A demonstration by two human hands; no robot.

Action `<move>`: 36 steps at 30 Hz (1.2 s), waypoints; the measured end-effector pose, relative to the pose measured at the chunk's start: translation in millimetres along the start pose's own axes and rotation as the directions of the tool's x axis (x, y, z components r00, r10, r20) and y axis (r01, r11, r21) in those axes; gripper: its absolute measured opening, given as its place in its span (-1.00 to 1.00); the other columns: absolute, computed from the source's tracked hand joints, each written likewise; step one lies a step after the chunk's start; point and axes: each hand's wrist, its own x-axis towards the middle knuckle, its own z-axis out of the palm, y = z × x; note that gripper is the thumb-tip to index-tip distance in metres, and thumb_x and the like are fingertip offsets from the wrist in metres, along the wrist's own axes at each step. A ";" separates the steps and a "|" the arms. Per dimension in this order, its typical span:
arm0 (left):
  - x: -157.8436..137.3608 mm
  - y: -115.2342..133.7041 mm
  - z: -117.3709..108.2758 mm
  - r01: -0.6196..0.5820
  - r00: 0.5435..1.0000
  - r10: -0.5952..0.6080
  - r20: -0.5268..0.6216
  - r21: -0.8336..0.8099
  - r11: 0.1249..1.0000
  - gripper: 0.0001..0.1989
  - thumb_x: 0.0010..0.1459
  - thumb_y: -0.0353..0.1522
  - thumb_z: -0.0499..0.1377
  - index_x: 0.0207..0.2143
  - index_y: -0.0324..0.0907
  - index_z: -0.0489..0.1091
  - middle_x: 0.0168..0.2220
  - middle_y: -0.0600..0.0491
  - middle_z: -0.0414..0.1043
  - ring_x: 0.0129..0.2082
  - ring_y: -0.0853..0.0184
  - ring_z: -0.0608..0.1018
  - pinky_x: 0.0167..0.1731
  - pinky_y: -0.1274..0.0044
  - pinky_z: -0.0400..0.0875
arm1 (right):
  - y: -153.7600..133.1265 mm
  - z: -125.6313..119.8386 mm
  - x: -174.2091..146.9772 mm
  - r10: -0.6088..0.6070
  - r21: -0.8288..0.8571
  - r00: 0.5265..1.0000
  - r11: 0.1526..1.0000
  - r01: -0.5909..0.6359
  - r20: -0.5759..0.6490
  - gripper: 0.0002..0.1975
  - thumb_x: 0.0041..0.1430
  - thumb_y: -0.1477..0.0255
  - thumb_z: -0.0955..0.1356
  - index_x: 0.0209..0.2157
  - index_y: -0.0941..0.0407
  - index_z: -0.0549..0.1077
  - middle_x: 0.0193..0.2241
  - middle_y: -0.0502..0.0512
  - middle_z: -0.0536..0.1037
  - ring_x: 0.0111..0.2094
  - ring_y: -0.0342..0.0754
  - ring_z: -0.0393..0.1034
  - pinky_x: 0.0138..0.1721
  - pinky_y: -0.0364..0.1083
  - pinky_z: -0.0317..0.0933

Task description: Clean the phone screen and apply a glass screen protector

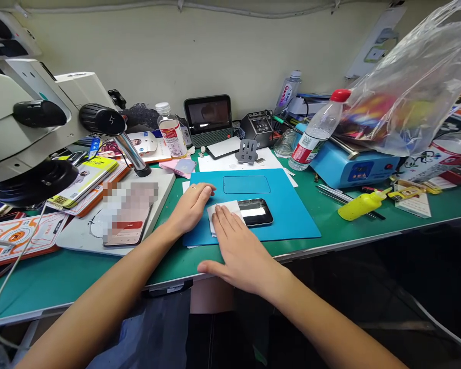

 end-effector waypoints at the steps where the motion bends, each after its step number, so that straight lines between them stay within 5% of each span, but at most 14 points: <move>1: -0.1 -0.1 -0.4 0.002 1.000 -0.002 0.000 0.001 1.000 -0.59 0.44 -0.17 -0.15 -0.09 -0.15 0.43 -0.15 -0.04 0.55 -0.08 0.18 0.51 0.03 0.31 0.35 | 3.2 -1.1 -7.0 -0.014 -0.008 1.000 1.000 0.014 0.014 0.06 0.27 -0.20 0.10 0.40 0.43 0.00 0.44 0.48 -0.13 0.46 0.28 -0.27 0.42 0.24 -0.17; 9: 1.8 2.4 -1.8 -0.029 0.999 0.029 0.019 0.017 0.999 -0.58 0.46 -0.17 -0.16 -0.06 -0.14 0.43 -0.15 -0.02 0.56 -0.09 0.19 0.51 0.00 0.32 0.37 | 54.1 -18.1 -24.5 0.143 -0.108 0.990 0.984 -0.142 0.001 -0.02 0.31 -0.16 0.10 0.42 0.36 -0.01 0.44 0.45 -0.04 0.46 0.24 -0.23 0.40 0.26 -0.11; 13: 1.5 1.9 -0.7 -0.037 0.999 0.037 0.009 0.021 0.999 -0.56 0.46 -0.16 -0.17 -0.06 -0.15 0.44 -0.15 -0.03 0.55 -0.09 0.19 0.52 0.01 0.32 0.38 | 33.7 -12.1 5.9 0.189 -0.077 0.982 0.979 -0.188 0.001 0.10 0.26 -0.22 0.07 0.39 0.49 -0.01 0.43 0.55 -0.12 0.46 0.29 -0.31 0.42 0.25 -0.19; 19: -0.3 -1.0 -0.4 -0.023 1.000 0.023 -0.002 0.006 1.000 -0.54 0.46 -0.14 -0.19 -0.07 -0.16 0.43 -0.14 -0.05 0.54 -0.07 0.18 0.51 0.03 0.32 0.37 | -8.5 5.7 13.7 0.003 0.028 1.000 1.000 -0.002 -0.010 0.11 0.25 -0.23 0.08 0.40 0.50 -0.04 0.43 0.54 -0.16 0.46 0.28 -0.32 0.43 0.21 -0.25; 22: -0.5 -1.2 -0.5 -0.020 1.000 0.020 0.005 0.003 1.000 -0.53 0.46 -0.14 -0.19 -0.06 -0.17 0.43 -0.15 -0.05 0.54 -0.07 0.18 0.50 0.02 0.32 0.36 | 1.0 4.3 -9.8 -0.049 -0.001 0.999 0.999 0.049 0.005 0.03 0.29 -0.18 0.11 0.42 0.41 -0.03 0.44 0.46 -0.14 0.47 0.24 -0.30 0.42 0.23 -0.18; 27: 0.4 1.6 -2.1 -0.029 1.000 0.029 0.008 0.001 1.000 -0.55 0.46 -0.16 -0.18 -0.06 -0.16 0.42 -0.14 -0.04 0.54 -0.08 0.19 0.50 0.02 0.32 0.35 | 47.9 -11.4 -38.7 0.054 -0.107 0.999 0.993 -0.053 0.004 -0.05 0.32 -0.13 0.12 0.44 0.31 -0.07 0.45 0.39 -0.09 0.46 0.21 -0.23 0.41 0.24 -0.11; 31: 0.6 2.3 -2.7 -0.027 1.000 0.027 0.008 0.016 1.000 -0.56 0.46 -0.16 -0.19 -0.07 -0.14 0.42 -0.14 -0.03 0.55 -0.08 0.19 0.51 0.02 0.32 0.37 | 58.4 -14.3 -22.8 0.164 -0.121 0.986 0.979 -0.167 -0.027 0.01 0.29 -0.17 0.10 0.45 0.33 -0.11 0.45 0.45 -0.08 0.46 0.27 -0.26 0.39 0.30 -0.12; 36: 0.3 -0.5 -0.4 -0.028 1.000 0.028 0.000 0.005 1.000 -0.54 0.46 -0.16 -0.19 -0.07 -0.15 0.44 -0.14 -0.04 0.55 -0.07 0.18 0.51 0.03 0.30 0.36 | 25.3 -4.6 16.3 0.187 -0.048 0.982 0.981 -0.189 -0.042 0.15 0.22 -0.26 0.06 0.40 0.49 -0.04 0.43 0.55 -0.10 0.46 0.30 -0.29 0.41 0.25 -0.18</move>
